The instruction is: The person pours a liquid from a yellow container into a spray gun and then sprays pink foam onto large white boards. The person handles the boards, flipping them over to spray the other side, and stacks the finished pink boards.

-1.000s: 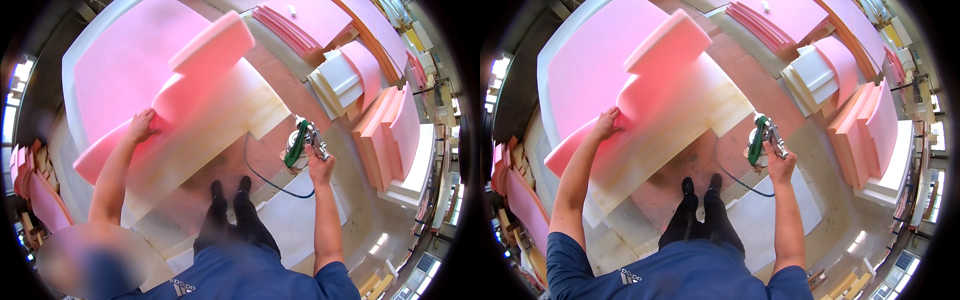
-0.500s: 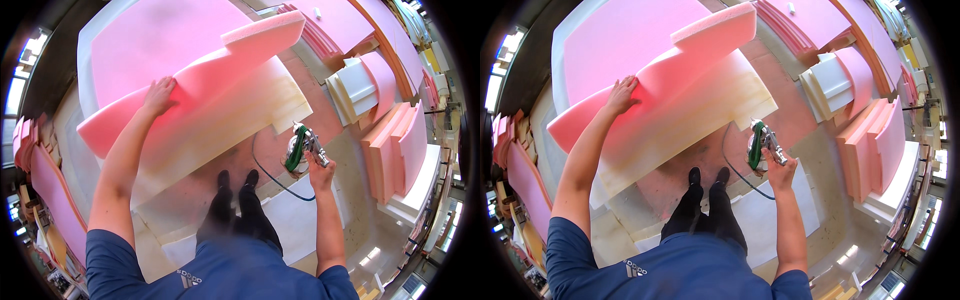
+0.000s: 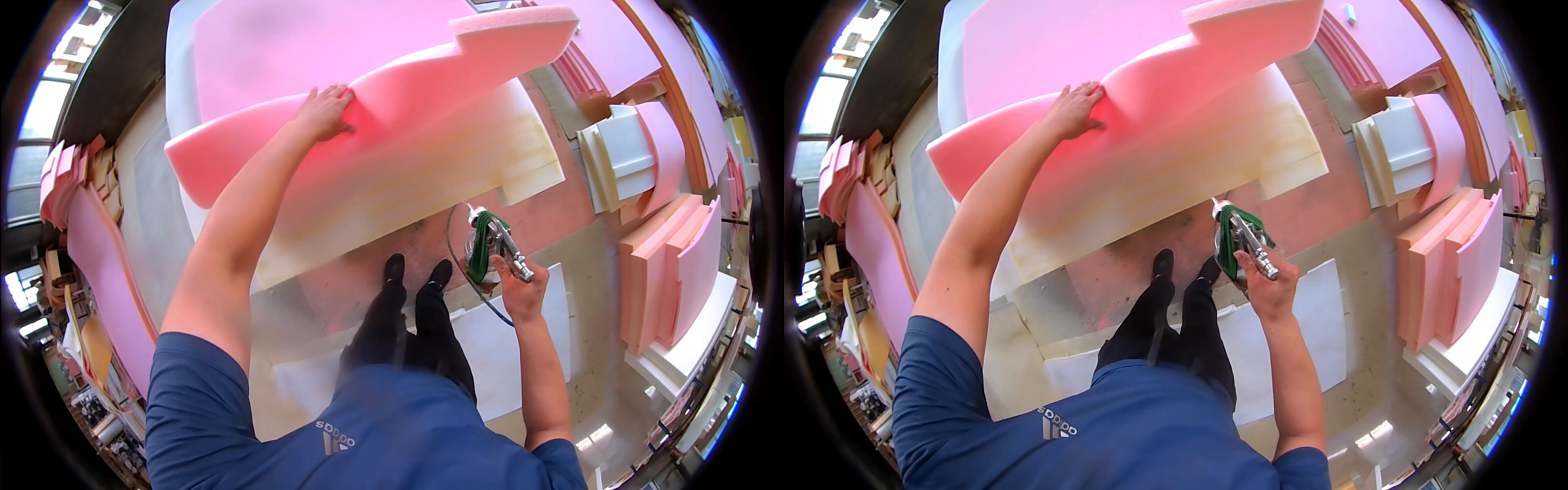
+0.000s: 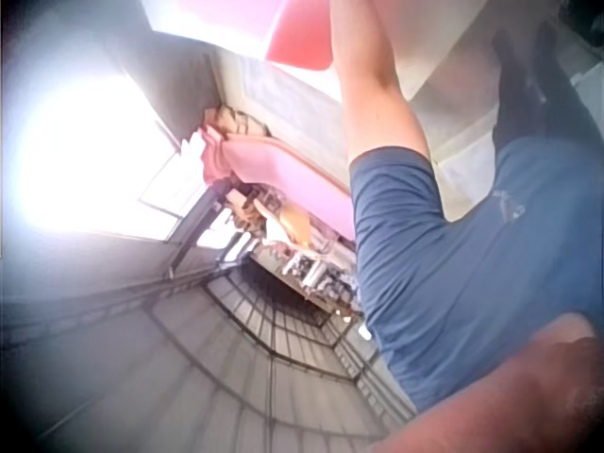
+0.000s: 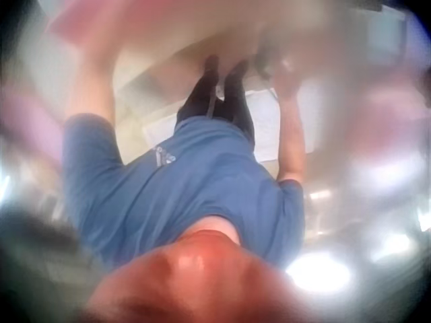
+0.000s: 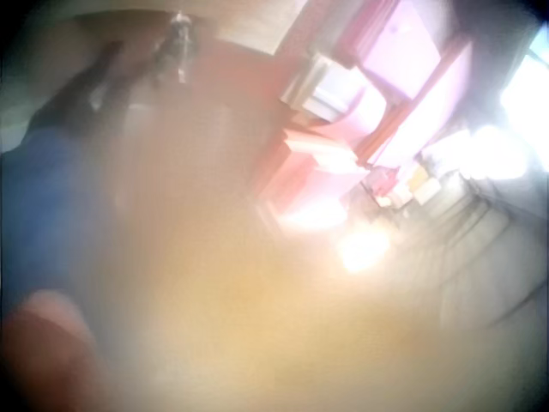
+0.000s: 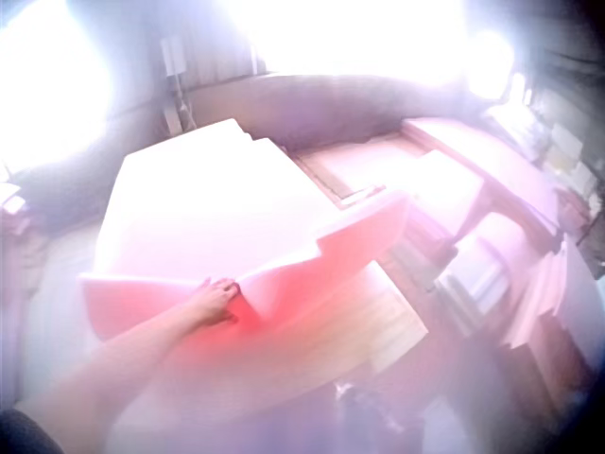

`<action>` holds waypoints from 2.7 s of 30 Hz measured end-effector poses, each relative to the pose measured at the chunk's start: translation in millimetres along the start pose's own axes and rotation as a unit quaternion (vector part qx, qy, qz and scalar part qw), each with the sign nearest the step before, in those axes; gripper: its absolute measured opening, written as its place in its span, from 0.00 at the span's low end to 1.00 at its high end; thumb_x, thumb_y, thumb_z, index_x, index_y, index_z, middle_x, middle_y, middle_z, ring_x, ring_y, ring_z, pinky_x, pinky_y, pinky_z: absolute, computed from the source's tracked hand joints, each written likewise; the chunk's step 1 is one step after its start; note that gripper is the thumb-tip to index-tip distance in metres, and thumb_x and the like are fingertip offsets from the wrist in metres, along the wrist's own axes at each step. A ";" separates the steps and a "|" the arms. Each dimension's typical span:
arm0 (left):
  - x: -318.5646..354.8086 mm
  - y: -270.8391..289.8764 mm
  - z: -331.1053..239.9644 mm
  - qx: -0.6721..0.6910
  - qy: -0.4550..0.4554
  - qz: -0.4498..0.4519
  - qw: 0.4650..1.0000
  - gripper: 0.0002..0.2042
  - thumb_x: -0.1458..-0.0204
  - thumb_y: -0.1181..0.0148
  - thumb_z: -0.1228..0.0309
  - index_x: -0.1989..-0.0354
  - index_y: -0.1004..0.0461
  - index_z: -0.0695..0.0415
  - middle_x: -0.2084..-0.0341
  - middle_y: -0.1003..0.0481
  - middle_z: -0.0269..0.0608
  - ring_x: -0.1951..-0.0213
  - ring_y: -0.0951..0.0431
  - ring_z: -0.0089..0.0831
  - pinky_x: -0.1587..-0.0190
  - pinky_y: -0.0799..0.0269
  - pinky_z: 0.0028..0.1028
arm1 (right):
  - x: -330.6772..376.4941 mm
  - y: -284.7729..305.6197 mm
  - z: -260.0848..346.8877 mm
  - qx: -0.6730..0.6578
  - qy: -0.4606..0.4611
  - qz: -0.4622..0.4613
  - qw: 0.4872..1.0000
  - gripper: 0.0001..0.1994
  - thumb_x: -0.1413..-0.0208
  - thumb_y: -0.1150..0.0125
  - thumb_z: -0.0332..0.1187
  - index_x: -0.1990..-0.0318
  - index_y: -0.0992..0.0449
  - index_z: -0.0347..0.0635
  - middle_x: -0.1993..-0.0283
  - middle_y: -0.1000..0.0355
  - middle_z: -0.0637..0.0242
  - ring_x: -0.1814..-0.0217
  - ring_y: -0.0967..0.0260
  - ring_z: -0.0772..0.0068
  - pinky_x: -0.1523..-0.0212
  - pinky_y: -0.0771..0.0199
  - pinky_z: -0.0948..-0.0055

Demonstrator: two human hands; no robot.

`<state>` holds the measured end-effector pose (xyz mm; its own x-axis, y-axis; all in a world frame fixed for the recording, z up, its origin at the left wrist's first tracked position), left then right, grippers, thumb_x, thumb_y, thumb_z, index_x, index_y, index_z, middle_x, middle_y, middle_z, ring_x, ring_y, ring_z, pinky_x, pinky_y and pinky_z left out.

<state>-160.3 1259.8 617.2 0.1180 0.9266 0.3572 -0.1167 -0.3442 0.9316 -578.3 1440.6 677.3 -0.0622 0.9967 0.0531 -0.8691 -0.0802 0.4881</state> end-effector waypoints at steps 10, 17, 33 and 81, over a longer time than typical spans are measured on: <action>-2.0 -0.6 -7.0 -0.003 -0.015 -0.001 1.000 0.44 0.50 0.34 0.47 0.28 0.46 0.54 0.28 0.48 0.45 0.26 0.52 0.43 0.28 0.56 0.56 | 23.7 -53.7 29.5 -0.017 0.021 0.078 0.997 0.12 0.50 0.27 0.28 0.59 0.19 0.34 0.71 0.22 0.56 0.72 0.25 0.72 0.68 0.25 0.73; -2.7 -4.2 -6.9 -0.008 -0.016 0.002 1.000 0.44 0.50 0.34 0.46 0.29 0.45 0.54 0.28 0.48 0.45 0.26 0.51 0.42 0.28 0.56 0.56 | 42.0 -92.4 55.2 -0.031 0.073 0.128 0.989 0.13 0.55 0.25 0.26 0.60 0.20 0.38 0.71 0.23 0.56 0.73 0.24 0.58 0.70 0.26 0.70; -11.5 -11.7 -1.8 -0.022 -0.029 -0.002 0.999 0.45 0.51 0.35 0.42 0.29 0.45 0.53 0.28 0.47 0.46 0.27 0.49 0.42 0.30 0.51 0.58 | 88.3 -155.3 86.6 -0.051 0.131 0.221 0.965 0.12 0.54 0.26 0.29 0.62 0.21 0.42 0.68 0.23 0.58 0.69 0.25 0.53 0.70 0.25 0.67; -7.9 -19.4 6.0 0.048 -0.009 0.009 0.999 0.42 0.53 0.30 0.53 0.32 0.42 0.58 0.30 0.45 0.49 0.27 0.49 0.45 0.29 0.55 0.58 | 9.5 105.2 -38.2 0.036 -0.077 -0.214 0.973 0.14 0.44 0.30 0.37 0.62 0.18 0.32 0.82 0.31 0.64 0.78 0.41 0.81 0.75 0.35 0.73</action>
<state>-153.1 1258.3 596.7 0.1338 0.9176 0.3742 -0.0230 -0.3746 0.9269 -689.1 1442.3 695.9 0.3771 0.9252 -0.0418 -0.7622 0.3357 0.5536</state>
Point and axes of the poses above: each hand's wrist, its own x-axis away from the middle knuckle, its own y-axis out of the back of the hand, z = x × y, the point moved 8 cm from there along -x, towards the middle knuckle
